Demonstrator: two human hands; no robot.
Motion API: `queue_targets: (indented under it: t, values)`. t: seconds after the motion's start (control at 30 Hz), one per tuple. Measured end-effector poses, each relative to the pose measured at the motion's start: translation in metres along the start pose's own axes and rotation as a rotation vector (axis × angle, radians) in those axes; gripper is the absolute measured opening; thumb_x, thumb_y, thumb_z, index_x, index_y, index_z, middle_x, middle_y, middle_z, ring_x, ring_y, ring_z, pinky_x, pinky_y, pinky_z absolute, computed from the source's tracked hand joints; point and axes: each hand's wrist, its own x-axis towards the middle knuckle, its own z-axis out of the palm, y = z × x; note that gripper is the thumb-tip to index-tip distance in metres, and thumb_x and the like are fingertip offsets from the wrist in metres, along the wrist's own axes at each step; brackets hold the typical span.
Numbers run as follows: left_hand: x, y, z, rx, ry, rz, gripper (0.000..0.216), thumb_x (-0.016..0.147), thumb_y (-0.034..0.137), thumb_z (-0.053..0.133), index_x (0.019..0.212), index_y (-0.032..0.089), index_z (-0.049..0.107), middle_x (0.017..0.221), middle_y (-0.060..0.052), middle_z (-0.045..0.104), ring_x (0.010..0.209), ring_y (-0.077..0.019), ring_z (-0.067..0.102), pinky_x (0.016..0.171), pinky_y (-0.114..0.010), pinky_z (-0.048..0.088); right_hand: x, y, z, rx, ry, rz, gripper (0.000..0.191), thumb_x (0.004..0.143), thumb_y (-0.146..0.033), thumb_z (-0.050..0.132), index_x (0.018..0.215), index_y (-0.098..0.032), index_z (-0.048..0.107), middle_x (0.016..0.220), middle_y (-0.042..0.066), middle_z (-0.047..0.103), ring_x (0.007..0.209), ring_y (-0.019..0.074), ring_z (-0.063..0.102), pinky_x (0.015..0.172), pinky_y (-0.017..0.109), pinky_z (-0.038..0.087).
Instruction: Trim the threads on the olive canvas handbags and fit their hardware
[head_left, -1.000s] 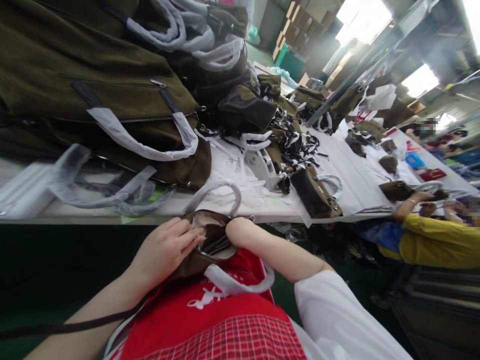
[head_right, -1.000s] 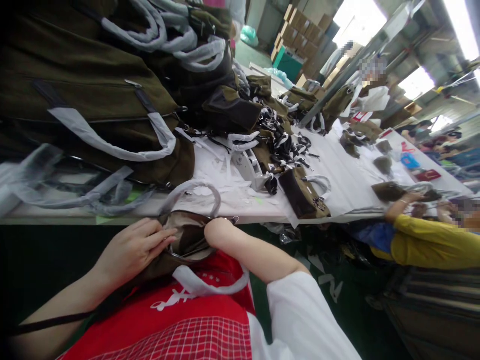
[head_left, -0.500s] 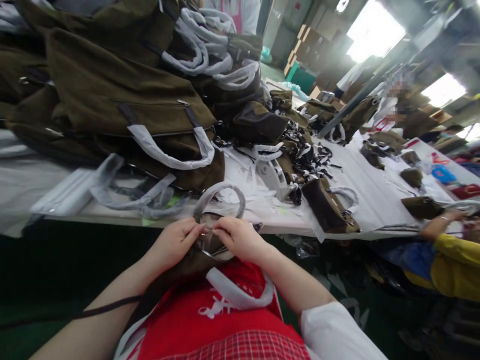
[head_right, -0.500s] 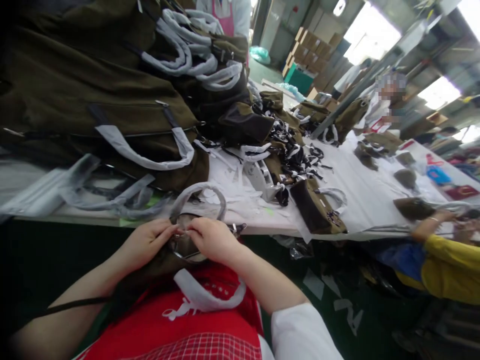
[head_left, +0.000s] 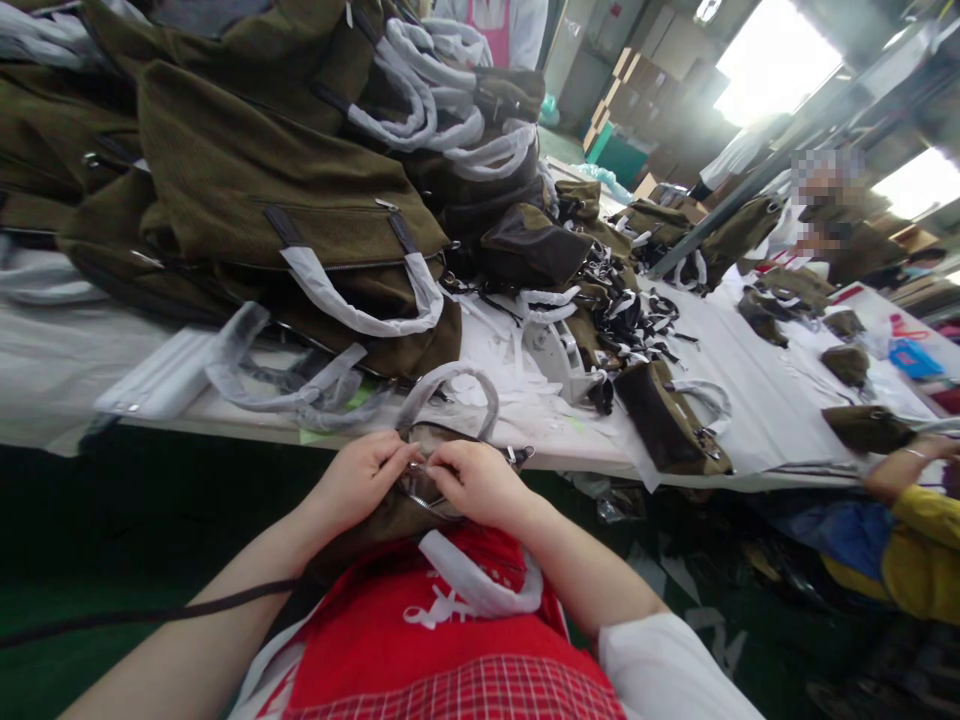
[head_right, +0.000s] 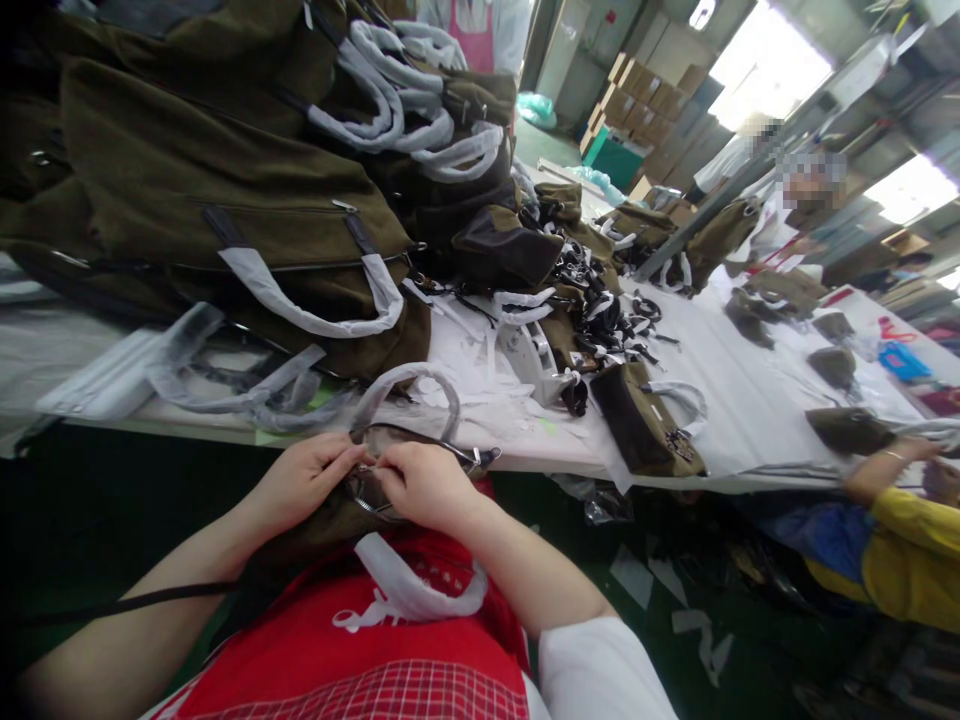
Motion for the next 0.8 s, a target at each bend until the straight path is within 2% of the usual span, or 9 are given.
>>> queue_targets:
  t: [0.3,0.53,0.8]
  values:
    - [0.0009,0.0017,-0.0016,0.006,-0.045,-0.043,0.058,0.098,0.056,0.033,0.073,0.018,0.070,0.075,-0.004,0.061,0.074,-0.0185,0.058,0.070,-0.032,0.042,-0.0003,-0.0014,-0.0008,-0.041,-0.020,-0.012,0.017,0.093,-0.023,0.056,0.092,-0.020,0.072,0.090,0.004,0.075,0.084,0.0172,0.066,0.076,0.025,0.044]
    - [0.0026,0.0061,-0.0053,0.059,-0.048,0.011,0.054,0.098,0.052,0.036,0.070,0.019,0.068,0.072,-0.004,0.059,0.071,-0.0171,0.057,0.066,-0.030,0.038,0.0020,-0.0032,-0.0026,-0.041,-0.011,-0.036,0.016,0.094,-0.024,0.055,0.090,-0.020,0.070,0.090,0.004,0.074,0.085,0.0169,0.066,0.076,0.025,0.044]
    - [0.0044,0.0018,-0.0057,0.054,-0.065,0.012,0.051,0.099,0.049,0.036,0.079,0.019,0.073,0.077,-0.004,0.061,0.075,-0.0168,0.058,0.070,-0.029,0.038,0.0004,-0.0035,-0.0031,-0.011,-0.024,-0.038,0.016,0.093,-0.023,0.056,0.090,-0.019,0.071,0.089,0.004,0.075,0.082,0.0159,0.065,0.074,0.025,0.041]
